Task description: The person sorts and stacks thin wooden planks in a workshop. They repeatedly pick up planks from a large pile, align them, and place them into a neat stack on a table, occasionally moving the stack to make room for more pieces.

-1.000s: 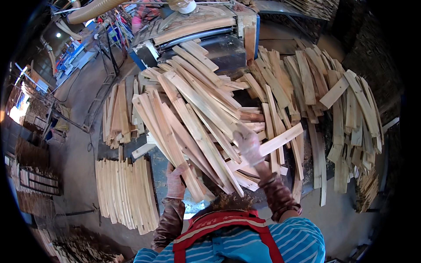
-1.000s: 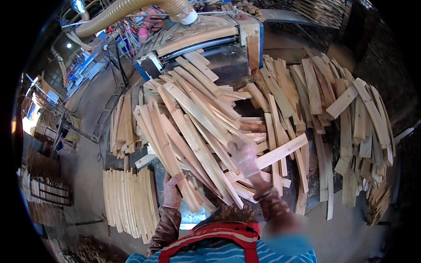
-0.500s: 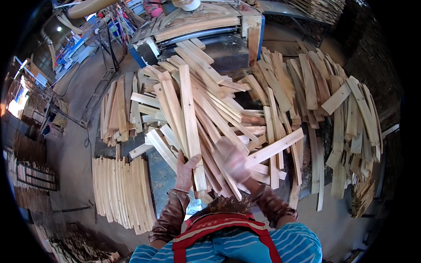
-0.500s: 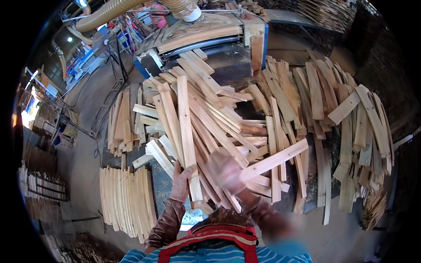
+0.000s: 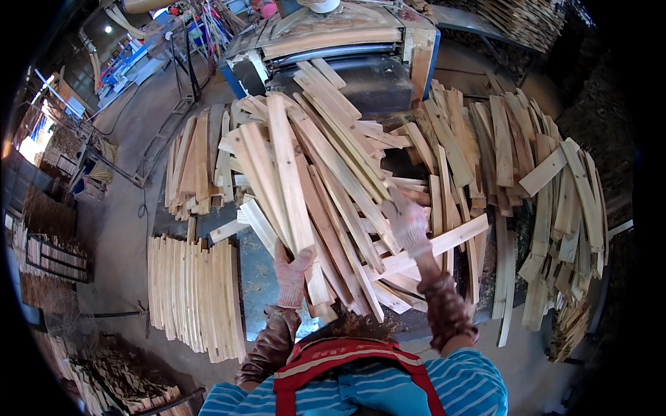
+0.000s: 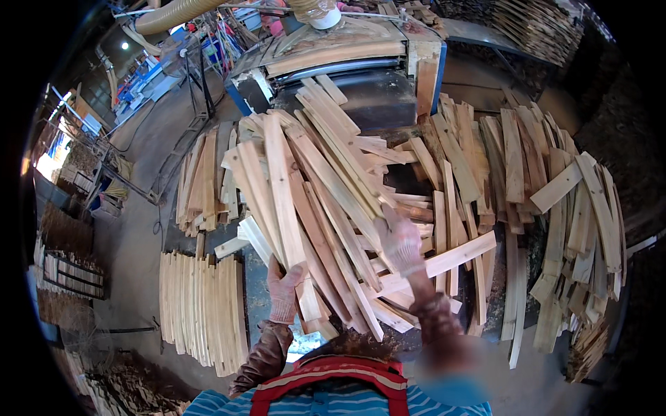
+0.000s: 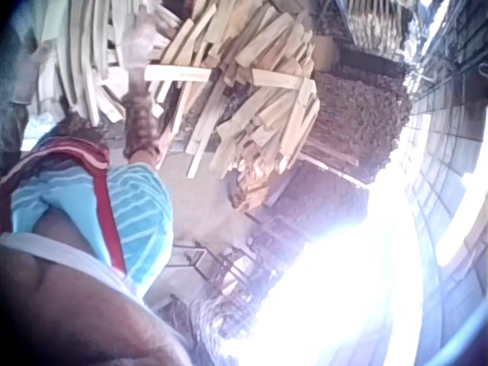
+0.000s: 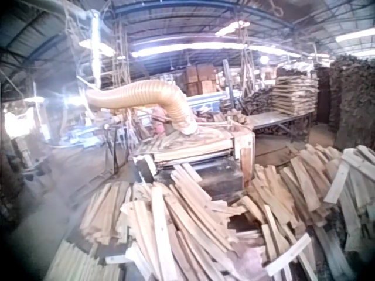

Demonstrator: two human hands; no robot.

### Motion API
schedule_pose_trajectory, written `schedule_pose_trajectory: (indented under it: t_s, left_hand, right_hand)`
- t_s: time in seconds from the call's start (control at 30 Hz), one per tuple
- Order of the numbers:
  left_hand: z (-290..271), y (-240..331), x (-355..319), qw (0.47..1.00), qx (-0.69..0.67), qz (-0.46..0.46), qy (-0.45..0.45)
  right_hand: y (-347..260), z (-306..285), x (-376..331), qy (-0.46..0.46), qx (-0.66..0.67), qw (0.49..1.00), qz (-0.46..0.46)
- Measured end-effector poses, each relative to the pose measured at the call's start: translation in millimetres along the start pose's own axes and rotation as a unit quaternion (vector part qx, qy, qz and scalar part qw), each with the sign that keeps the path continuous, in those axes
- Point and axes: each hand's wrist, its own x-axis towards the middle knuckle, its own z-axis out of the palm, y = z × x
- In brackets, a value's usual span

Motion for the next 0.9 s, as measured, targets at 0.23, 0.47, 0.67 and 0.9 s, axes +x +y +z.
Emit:
schedule_pose_trajectory:
  t_s: [0.23,0.47,0.67,0.9]
  left_hand:
    - [10,-25,-14,0.999,-0.005,0.035,0.036]
    - [5,-24,-12,0.999,0.015,0.035,0.002]
    - [-12,-23,-18,0.998,0.029,0.050,0.031]
    - [-14,-12,-31,0.998,0.016,0.050,0.033]
  right_hand:
    - [-22,25,-148,0.017,0.595,0.780,0.192]
    - [-40,13,-147,-0.042,0.619,0.761,0.192]
    - [-38,-7,-162,-0.098,0.571,0.799,0.159]
    - [-30,8,-155,-0.121,0.633,0.760,0.087]
